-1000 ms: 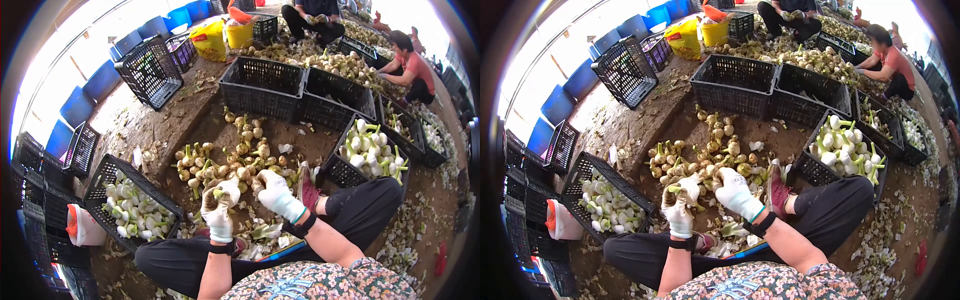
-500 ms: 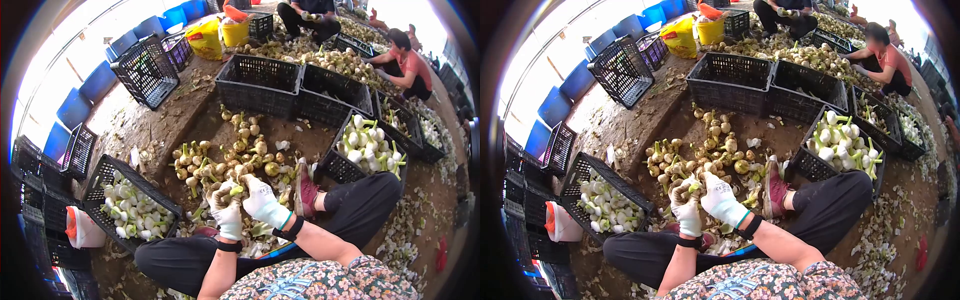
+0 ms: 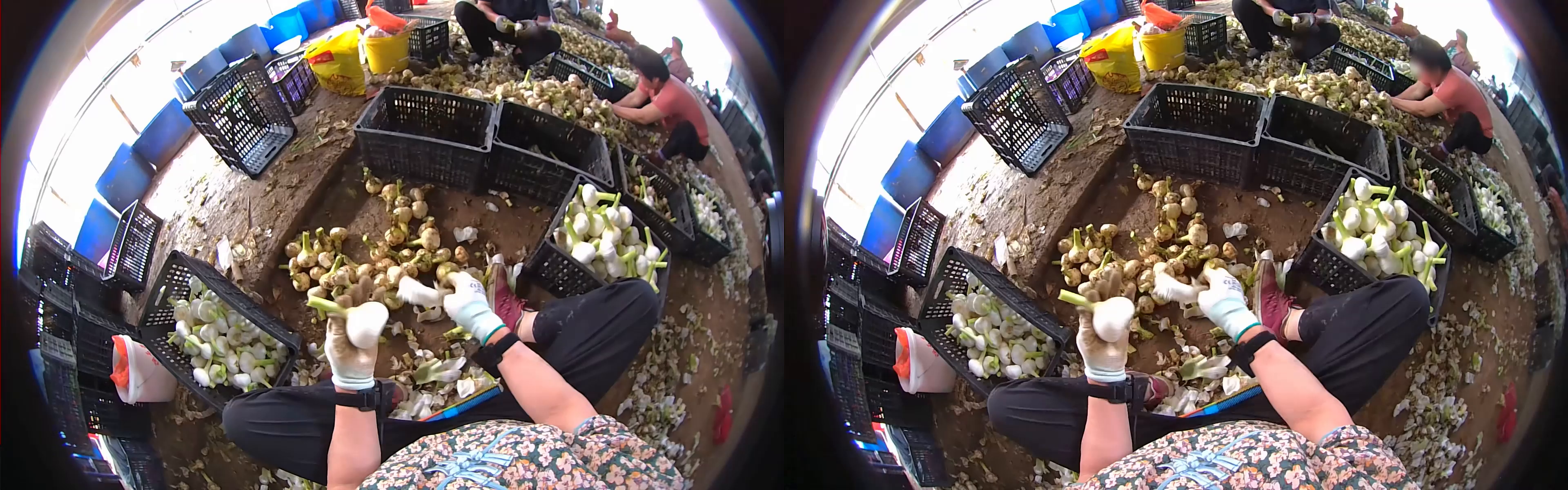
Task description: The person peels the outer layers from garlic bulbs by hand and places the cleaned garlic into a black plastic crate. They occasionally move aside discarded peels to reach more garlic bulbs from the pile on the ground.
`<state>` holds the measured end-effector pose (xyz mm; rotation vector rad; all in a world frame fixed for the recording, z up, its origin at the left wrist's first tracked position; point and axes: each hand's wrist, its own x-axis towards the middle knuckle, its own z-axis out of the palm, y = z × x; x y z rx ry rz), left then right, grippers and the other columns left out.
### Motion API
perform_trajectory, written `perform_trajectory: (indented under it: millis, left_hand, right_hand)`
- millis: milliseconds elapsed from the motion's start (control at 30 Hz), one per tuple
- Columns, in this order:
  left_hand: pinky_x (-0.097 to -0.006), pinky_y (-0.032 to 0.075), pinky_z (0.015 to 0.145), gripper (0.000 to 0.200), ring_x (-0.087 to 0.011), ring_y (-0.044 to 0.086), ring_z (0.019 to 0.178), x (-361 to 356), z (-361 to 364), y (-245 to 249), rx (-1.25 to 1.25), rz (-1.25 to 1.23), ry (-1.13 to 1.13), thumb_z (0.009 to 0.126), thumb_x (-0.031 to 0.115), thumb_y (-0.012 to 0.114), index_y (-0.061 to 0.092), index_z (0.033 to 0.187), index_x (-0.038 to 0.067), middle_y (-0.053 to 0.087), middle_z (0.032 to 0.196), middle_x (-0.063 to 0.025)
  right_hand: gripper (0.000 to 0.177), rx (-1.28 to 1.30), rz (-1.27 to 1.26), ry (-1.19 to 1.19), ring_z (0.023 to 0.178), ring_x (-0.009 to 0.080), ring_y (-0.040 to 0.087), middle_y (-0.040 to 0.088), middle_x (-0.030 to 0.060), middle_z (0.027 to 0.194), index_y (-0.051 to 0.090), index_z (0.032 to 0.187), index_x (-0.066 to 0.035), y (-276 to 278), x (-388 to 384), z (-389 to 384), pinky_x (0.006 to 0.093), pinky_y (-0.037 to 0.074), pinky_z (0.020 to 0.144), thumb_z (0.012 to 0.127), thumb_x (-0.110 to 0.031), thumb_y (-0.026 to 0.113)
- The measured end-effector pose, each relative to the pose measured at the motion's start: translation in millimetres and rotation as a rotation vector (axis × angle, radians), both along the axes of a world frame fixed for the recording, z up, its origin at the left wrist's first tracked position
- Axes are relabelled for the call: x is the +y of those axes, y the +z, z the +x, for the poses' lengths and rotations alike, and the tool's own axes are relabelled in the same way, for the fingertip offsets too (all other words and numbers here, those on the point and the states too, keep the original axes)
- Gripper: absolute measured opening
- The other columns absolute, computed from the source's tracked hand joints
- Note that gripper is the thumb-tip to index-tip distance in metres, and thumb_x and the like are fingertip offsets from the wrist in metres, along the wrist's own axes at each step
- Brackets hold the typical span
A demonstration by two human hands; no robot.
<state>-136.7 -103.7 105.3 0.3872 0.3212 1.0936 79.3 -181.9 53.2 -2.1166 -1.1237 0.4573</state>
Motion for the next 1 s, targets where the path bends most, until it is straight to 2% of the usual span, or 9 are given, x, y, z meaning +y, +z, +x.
perform_trajectory:
  millis: [100,200,233,333,433,600,700,900,1000]
  left_hand:
    - [-0.046,0.054,0.093,0.037,-0.0298,0.065,0.105,25,-31,-48,-0.26,-0.109,-0.153,0.094,0.035,0.062,0.065,0.114,0.003,0.066,0.118,-0.0134]
    - [-0.0415,0.056,0.092,0.034,-0.0216,0.063,0.109,8,2,-13,0.08,-0.237,0.058,0.101,0.024,0.055,0.056,0.129,0.005,0.064,0.12,-0.0099]
    - [-0.0383,0.055,0.091,0.038,-0.0211,0.063,0.108,0,13,-20,0.336,0.049,0.073,0.101,0.026,0.056,0.052,0.132,0.006,0.063,0.12,-0.0082]
    - [-0.0381,0.044,0.104,0.052,-0.0217,0.053,0.123,-16,34,-26,0.635,0.273,-0.164,0.099,0.028,0.058,0.042,0.142,0.003,0.053,0.137,-0.0104]
    - [-0.0352,0.033,0.113,0.057,-0.0208,0.044,0.132,-20,43,-15,0.654,0.353,-0.12,0.1,0.028,0.058,0.036,0.147,0.003,0.044,0.147,-0.01]
    - [-0.0348,0.045,0.101,0.049,-0.0208,0.055,0.118,2,14,-38,0.706,0.055,0.094,0.1,0.022,0.058,0.041,0.143,0.005,0.051,0.135,-0.0098]
    - [-0.0323,0.046,0.099,0.045,-0.0193,0.057,0.113,2,20,-32,0.713,0.059,0.192,0.1,0.018,0.057,0.043,0.14,0.005,0.054,0.128,-0.008]
    - [-0.0287,0.043,0.1,0.045,-0.0152,0.053,0.112,8,25,-43,0.786,-0.007,0.268,0.098,0.004,0.057,0.043,0.14,0.004,0.053,0.126,-0.0055]
    - [-0.0288,0.043,0.1,0.047,-0.0155,0.054,0.111,11,26,-55,0.811,-0.013,0.243,0.096,0.004,0.06,0.044,0.14,0.004,0.054,0.127,-0.0059]
  right_hand:
    - [0.021,0.227,-0.569,0.503,0.096,0.0311,0.068,0.071,0.0175,0.104,0.072,0.095,-0.006,-26,-22,18,0.0374,0.053,0.083,0.082,-0.019,0.063]
    - [0.058,0.351,0.009,0.359,0.109,0.0263,0.065,0.064,0.0164,0.126,0.053,0.137,-0.008,-36,-16,-13,0.0376,0.053,0.087,0.087,-0.034,0.065]
    - [0.059,1.03,-0.001,0.285,0.117,0.0282,0.06,0.06,0.014,0.132,0.046,0.143,-0.009,-3,-11,-19,0.0402,0.052,0.091,0.092,-0.034,0.062]
    - [0.04,2.057,0.427,0.125,0.099,0.0229,0.065,0.066,0.0097,0.116,0.057,0.125,-0.006,3,4,-46,0.0397,0.053,0.089,0.096,-0.034,0.06]
    - [0.02,2.074,0.72,-0.322,0.086,0.0248,0.067,0.068,0.0077,0.098,0.063,0.102,-0.011,-3,17,-7,0.0414,0.059,0.076,0.098,-0.028,0.054]
    - [0.014,0.555,0.97,-0.642,0.064,0.0123,0.058,0.059,0.0006,0.078,0.06,0.099,-0.008,34,-34,146,0.0275,0.048,0.051,0.093,-0.007,0.048]
    - [0.038,-0.548,0.256,-0.722,0.107,0.0343,0.059,0.062,0.0219,0.121,0.061,0.127,-0.008,7,-87,253,0.0462,0.046,0.095,0.091,-0.018,0.057]
    - [0.028,-0.742,0.418,-0.521,0.092,0.034,0.062,0.067,0.0175,0.101,0.069,0.1,-0.006,31,-22,172,0.0443,0.049,0.087,0.071,-0.007,0.069]
    - [0.045,-0.062,-0.15,-0.121,0.116,0.0404,0.058,0.067,0.0223,0.114,0.063,0.122,-0.006,-24,21,86,0.0428,0.047,0.096,0.077,-0.007,0.059]
